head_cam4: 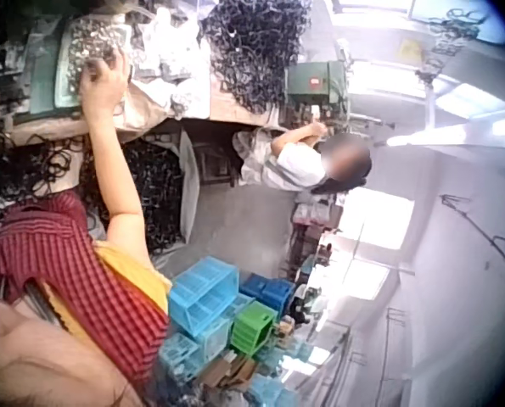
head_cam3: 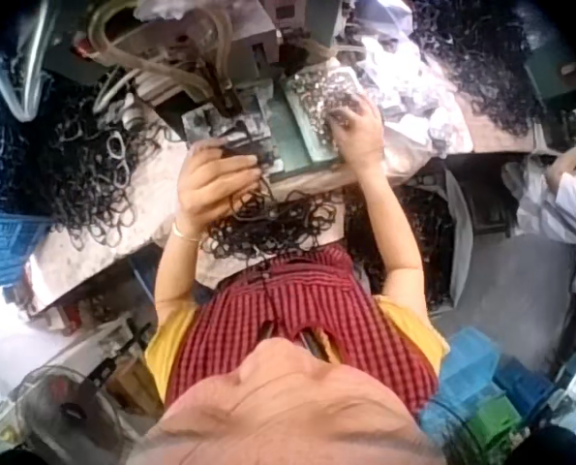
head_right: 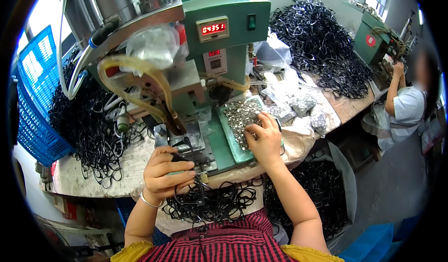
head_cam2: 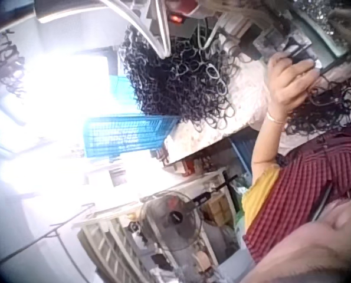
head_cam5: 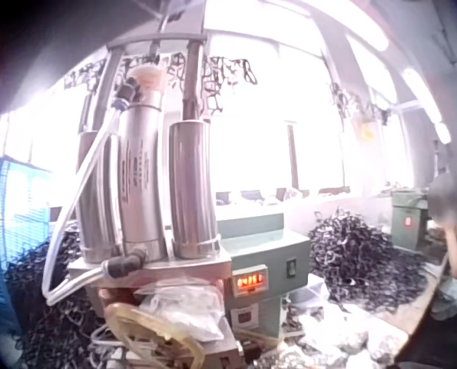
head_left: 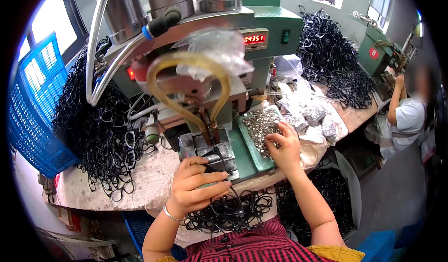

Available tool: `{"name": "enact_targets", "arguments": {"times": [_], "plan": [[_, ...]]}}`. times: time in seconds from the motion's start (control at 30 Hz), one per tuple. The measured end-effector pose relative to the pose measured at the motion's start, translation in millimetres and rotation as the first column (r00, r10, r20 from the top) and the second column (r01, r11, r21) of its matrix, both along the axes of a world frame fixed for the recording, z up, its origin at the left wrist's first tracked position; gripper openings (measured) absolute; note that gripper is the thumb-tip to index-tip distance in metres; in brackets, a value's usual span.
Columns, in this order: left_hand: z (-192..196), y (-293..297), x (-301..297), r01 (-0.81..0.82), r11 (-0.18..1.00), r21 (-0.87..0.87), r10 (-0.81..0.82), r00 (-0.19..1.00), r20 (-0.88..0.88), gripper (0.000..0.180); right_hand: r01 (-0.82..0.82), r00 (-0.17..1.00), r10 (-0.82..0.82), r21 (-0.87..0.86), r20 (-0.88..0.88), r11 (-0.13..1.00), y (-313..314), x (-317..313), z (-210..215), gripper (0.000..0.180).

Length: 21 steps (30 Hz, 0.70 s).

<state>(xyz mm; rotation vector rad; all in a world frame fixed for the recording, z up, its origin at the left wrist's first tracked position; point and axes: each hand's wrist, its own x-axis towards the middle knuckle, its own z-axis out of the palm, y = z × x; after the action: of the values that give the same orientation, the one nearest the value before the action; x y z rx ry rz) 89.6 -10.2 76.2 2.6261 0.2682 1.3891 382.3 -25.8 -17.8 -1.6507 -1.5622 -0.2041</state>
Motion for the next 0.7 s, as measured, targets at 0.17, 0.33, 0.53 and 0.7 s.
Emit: {"name": "enact_targets", "arguments": {"times": [0.17,0.33,0.53,0.7], "plan": [[-2.2,-4.3,0.3,-0.021,1.000,-0.011,0.021,1.000,0.006,0.023,-0.109,0.990,0.096,0.127,0.104,0.986,37.4,-25.9,14.0,0.007],[-16.3,-47.3,-23.6,-0.364,0.930,0.048,0.367,0.925,-0.103,0.027,-0.041,0.959,0.055,-0.056,0.277,0.998,42.0,-27.0,13.6,0.006],[-78.9,-53.3,-131.0,-0.801,0.378,-0.464,0.925,0.348,0.154,0.017,0.034,0.515,0.042,0.069,-0.856,0.997,-17.5,0.4,-3.4,0.015],[-57.3,19.7,-182.7,-0.953,0.302,-0.032,0.953,0.302,0.018,0.011,-0.053,0.414,0.205,0.202,-0.887,0.978,23.9,-31.4,-5.1,0.015]]}}
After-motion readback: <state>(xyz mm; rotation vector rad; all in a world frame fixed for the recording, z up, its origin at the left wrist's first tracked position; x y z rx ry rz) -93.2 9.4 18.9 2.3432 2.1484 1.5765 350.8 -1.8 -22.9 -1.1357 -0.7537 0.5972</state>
